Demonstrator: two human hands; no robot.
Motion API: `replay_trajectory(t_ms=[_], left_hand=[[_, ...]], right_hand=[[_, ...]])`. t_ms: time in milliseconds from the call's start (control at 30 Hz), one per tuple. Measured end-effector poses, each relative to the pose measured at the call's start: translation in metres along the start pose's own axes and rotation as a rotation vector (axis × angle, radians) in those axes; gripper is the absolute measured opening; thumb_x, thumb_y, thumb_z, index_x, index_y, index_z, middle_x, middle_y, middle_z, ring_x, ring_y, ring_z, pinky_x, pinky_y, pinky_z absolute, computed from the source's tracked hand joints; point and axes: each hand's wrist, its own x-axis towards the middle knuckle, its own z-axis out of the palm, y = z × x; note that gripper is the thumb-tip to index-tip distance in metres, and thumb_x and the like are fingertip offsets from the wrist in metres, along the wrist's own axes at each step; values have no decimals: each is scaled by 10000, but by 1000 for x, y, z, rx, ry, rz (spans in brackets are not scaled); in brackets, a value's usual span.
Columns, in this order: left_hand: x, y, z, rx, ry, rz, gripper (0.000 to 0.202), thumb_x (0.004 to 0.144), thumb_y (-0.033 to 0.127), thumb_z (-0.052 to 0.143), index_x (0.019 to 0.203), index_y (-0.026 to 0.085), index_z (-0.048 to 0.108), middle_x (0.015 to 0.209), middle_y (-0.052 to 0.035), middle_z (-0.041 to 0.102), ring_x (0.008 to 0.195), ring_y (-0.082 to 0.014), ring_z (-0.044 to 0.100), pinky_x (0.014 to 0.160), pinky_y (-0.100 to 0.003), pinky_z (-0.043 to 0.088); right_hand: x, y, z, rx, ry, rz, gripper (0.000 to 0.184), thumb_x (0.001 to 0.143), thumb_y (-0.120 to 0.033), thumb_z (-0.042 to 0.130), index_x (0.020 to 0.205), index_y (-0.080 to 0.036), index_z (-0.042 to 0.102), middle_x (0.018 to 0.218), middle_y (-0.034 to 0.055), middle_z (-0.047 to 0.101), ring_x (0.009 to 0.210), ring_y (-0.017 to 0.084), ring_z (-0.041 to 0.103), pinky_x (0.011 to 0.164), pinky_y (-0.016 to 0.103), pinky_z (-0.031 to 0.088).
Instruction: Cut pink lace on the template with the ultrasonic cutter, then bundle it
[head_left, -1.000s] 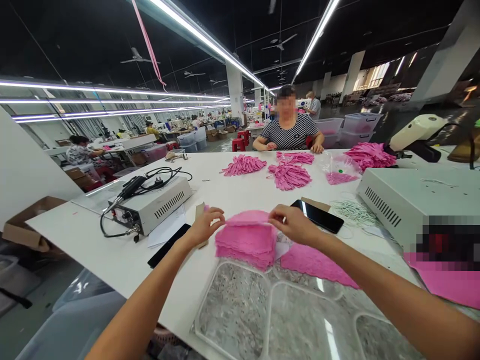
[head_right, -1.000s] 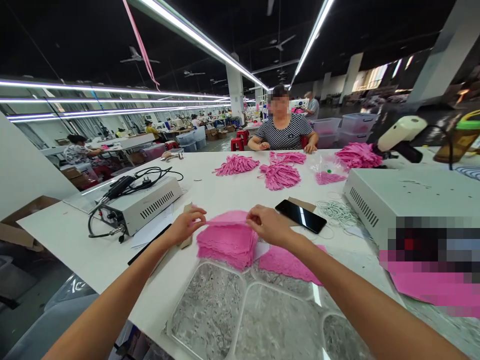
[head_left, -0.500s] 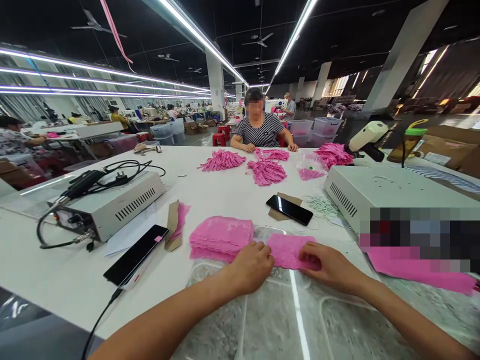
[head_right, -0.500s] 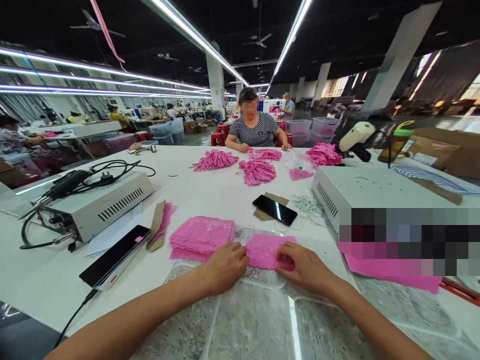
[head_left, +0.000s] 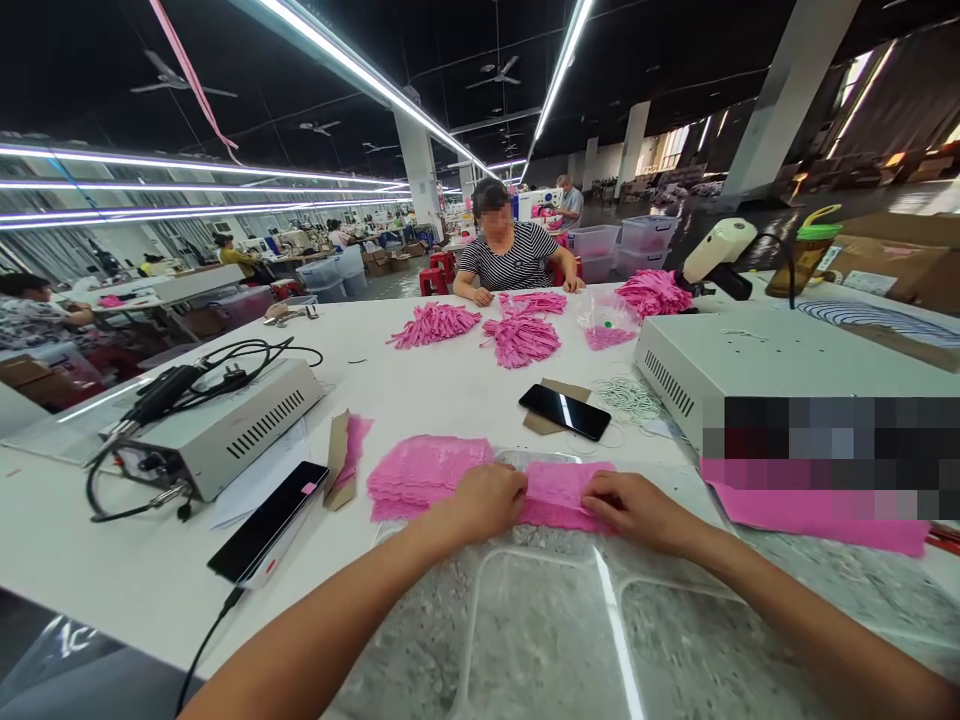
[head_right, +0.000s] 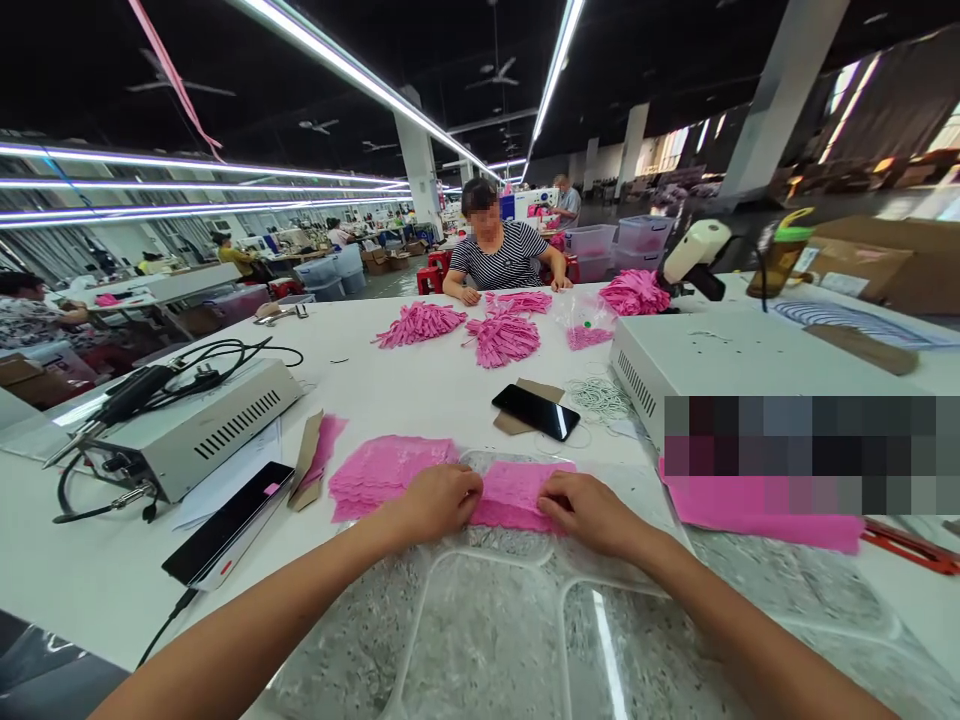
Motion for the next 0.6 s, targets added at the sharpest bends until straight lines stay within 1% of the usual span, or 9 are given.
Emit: replay_trajectory(t_ms=[67,133,167,233,267,333,400,467,600], left_hand=[[1,0,-2,-15,45,-5,234,962,324,573,1109,146,611,1071,-65,640,897,-170,645,789,-358,558],[2,0,-4,-26,94,3,227,961,325,575,1090,142,615,1052,-60,643,886,-167,644,786,-355,556],[2,0,-5,-29,118,10,218,960,323,577,1071,140,618,1037,-56,644,881,-165,643,785,-354,554],[-1,-1,-7,-34,166,33,171,955,292,580,1001,133,624,984,-44,643,871,-163,635,785,-351,542],[-3,-2,-8,-38,187,52,127,948,251,576,950,133,624,949,-38,641,867,-164,628,786,-343,532],[-13,-5,-9,-50,220,107,85,913,148,551,849,146,607,888,-33,633,856,-168,611,786,-322,506],[-27,-9,-6,-64,236,172,121,859,82,522,793,165,578,887,-42,634,865,-180,600,791,-314,477],[-43,-13,1,-79,245,227,127,832,66,506,791,175,556,951,-58,642,904,-197,598,815,-326,453],[-73,-17,19,-130,257,293,126,836,66,477,842,178,533,1097,-92,641,992,-225,594,895,-371,422]], right_hand=[[-1,-10,2,-36,42,20,180,873,-367,567,832,-207,639,777,22,652,665,175,578,602,290,424],[-1,-19,8,-90,96,33,205,811,-391,643,901,-206,635,851,47,667,704,198,594,615,302,432],[-1,-23,11,-119,122,34,185,800,-359,648,900,-204,630,857,55,667,718,206,595,621,304,432],[-1,-24,16,-172,166,28,90,802,-235,595,879,-203,628,849,62,664,735,210,597,620,300,435],[-2,-22,18,-192,185,19,108,798,-174,555,871,-202,630,850,65,665,743,211,602,618,298,439],[-7,-16,19,-220,218,-14,190,793,-105,494,870,-202,639,877,76,670,773,217,615,625,302,457],[-17,-11,19,-231,241,-74,228,813,-94,461,881,-201,651,920,90,675,808,222,628,645,313,482],[-30,-11,21,-231,254,-148,256,851,-103,433,892,-205,664,937,97,681,822,219,639,665,320,505],[-55,-27,33,-213,254,-283,334,907,-107,376,917,-227,688,923,98,694,807,209,649,688,328,535]])
